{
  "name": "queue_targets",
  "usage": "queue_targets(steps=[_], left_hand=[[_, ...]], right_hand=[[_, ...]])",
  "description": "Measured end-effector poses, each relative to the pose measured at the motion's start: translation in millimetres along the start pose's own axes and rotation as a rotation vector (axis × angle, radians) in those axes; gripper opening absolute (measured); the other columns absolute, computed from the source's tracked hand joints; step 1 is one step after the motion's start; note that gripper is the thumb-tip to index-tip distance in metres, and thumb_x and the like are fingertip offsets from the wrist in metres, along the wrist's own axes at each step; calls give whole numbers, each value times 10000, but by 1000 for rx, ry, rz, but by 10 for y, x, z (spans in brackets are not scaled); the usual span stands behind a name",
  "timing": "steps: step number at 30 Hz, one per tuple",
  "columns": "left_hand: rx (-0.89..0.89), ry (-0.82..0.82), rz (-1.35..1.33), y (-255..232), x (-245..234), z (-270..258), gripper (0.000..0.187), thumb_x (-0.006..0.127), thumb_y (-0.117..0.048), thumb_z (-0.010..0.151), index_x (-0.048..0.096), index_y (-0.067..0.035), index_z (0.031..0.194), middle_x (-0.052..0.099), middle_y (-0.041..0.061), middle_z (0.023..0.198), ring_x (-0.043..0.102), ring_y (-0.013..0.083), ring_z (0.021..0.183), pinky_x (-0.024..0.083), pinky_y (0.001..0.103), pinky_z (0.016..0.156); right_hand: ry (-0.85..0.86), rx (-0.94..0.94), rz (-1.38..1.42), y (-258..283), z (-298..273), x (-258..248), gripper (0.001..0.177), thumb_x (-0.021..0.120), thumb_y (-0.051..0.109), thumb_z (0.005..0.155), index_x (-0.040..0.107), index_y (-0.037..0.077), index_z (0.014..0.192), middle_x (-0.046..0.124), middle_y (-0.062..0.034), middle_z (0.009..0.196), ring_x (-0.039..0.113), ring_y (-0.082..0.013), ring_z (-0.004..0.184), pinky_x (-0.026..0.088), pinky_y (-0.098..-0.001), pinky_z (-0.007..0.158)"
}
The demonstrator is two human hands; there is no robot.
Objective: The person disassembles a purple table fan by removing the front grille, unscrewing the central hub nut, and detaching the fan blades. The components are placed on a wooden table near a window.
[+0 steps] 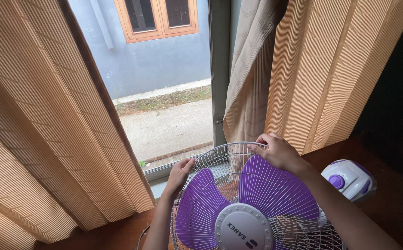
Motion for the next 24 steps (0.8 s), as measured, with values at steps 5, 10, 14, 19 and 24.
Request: queue_targets(steps=[5,10,14,19,24], left_hand=[[0,38,21,-187,129,4,619,588,-546,944,733,-8,1214,750,146,1071,674,229,1015,506,370,940],[31,94,14,-346,206,-50,602,598,-571,921,727,-55,1203,744,59,1089,660,125,1050,484,307,952],[37,126,-78,-294,223,-15,601,632,-561,911,715,-30,1180,735,80,1024,661,147,979,509,310,912],[49,150,-164,-160,266,109,563,663,-508,935,698,3,1168,702,86,1003,623,149,958,485,298,901],[137,93,-7,-314,223,185,479,598,-410,911,708,6,1122,718,115,1023,635,196,981,466,338,891]], right_hand=[[-7,-58,64,-4,38,14,549,597,572,911,683,88,1156,710,-109,1066,727,-200,943,569,-404,861],[0,-79,129,-4,53,15,493,638,517,905,702,65,1091,723,-96,965,720,-177,831,576,-377,781],[7,-98,181,18,67,28,486,644,496,907,703,44,1074,724,-87,907,720,-166,764,587,-364,731],[28,-72,163,-6,71,45,487,613,484,929,682,43,1121,733,-102,957,719,-179,837,570,-371,785],[32,-91,35,65,103,42,546,525,518,945,654,54,1203,669,-124,1112,687,-214,1005,534,-394,908]])
Point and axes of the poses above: each hand's wrist, its own z-axis towards the middle knuckle, its own x-axis out of the palm, y = z × x, the point moved 9 cm from there along z, towards the middle knuckle
